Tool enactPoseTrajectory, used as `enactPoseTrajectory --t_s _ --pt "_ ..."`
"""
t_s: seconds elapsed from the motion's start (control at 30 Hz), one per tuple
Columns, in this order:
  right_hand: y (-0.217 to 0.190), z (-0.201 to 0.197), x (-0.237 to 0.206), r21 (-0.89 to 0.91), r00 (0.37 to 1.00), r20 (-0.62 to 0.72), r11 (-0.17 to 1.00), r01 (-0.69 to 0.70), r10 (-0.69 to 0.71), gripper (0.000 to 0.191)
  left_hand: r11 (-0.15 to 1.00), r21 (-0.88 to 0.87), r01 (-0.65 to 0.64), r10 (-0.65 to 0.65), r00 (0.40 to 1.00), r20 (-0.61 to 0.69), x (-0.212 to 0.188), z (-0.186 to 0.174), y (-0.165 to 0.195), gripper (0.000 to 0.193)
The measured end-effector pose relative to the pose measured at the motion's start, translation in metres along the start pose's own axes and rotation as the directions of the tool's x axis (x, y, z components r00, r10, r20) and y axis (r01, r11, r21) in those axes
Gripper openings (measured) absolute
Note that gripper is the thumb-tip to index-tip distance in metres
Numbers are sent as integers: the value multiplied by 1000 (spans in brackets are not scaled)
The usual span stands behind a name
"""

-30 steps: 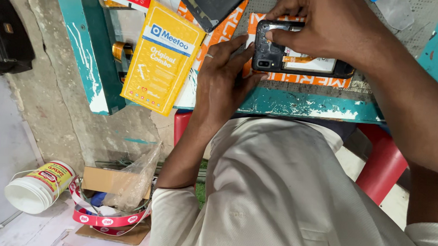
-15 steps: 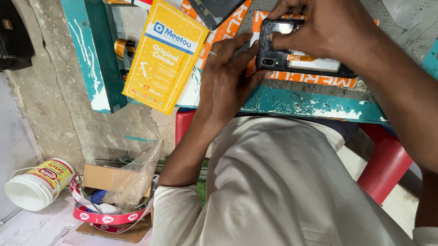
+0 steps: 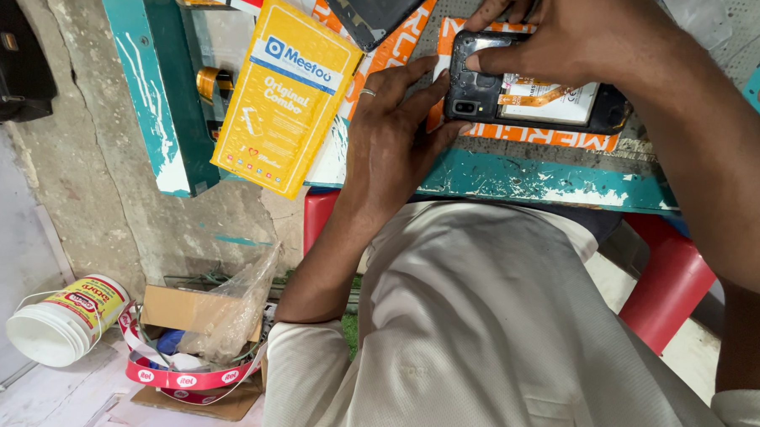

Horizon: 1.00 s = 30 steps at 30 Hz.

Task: The person works at a repair bench on a Samsung smartphone, peeling the broken display off the frame and handling the flex cable of the old screen. They align a new replacement display onto the phone body, press it into place, then power the phone on and tap and swipe the screen to test it.

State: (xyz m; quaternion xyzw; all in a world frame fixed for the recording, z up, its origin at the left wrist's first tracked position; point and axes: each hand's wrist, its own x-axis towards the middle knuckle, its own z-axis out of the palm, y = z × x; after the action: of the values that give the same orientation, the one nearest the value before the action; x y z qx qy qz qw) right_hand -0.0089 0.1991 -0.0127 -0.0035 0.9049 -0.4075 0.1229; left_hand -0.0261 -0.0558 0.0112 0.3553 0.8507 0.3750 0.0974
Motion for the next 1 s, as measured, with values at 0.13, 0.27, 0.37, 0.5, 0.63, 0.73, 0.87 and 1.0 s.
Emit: enactPoseTrajectory --t_s 0.13,0.27,0.37,0.5,0.63,0.73,0.87,1.0 --pt "1 2 2 -44 999 -1 998 -33 33 42 1000 0 -10 10 1000 -2 1 1 -2 50" --pt "-10 1 2 -45 999 2 998 -52 52 45 1000 -5 -3 3 1000 -7 0 1 -1 49" --pt "-27 -14 -7 120 999 -2 992 49 -49 47 1000 7 -17 18 1000 -15 0 1 2 49" --pt "-42 -44 -51 210 992 -97 973 96 -77 60 1000 9 -18 18 999 -26 1 1 2 53" --pt "-40 -42 -90 -324 955 -154 926 193 -252 64 1000 -4 2 -2 1000 -27 -1 2 -1 53" --pt "-36 -34 -102 -427 962 -150 892 146 -229 62 999 -30 20 -20 1000 -12 -1 4 -2 53" --pt "-32 -33 -102 -467 943 -162 864 187 -292 57 1000 11 10 -10 1000 -21 -1 6 1 53" --pt "-32 -31 -104 -579 930 -151 793 191 -335 52 1000 22 20 -20 1000 -23 -1 5 5 54"
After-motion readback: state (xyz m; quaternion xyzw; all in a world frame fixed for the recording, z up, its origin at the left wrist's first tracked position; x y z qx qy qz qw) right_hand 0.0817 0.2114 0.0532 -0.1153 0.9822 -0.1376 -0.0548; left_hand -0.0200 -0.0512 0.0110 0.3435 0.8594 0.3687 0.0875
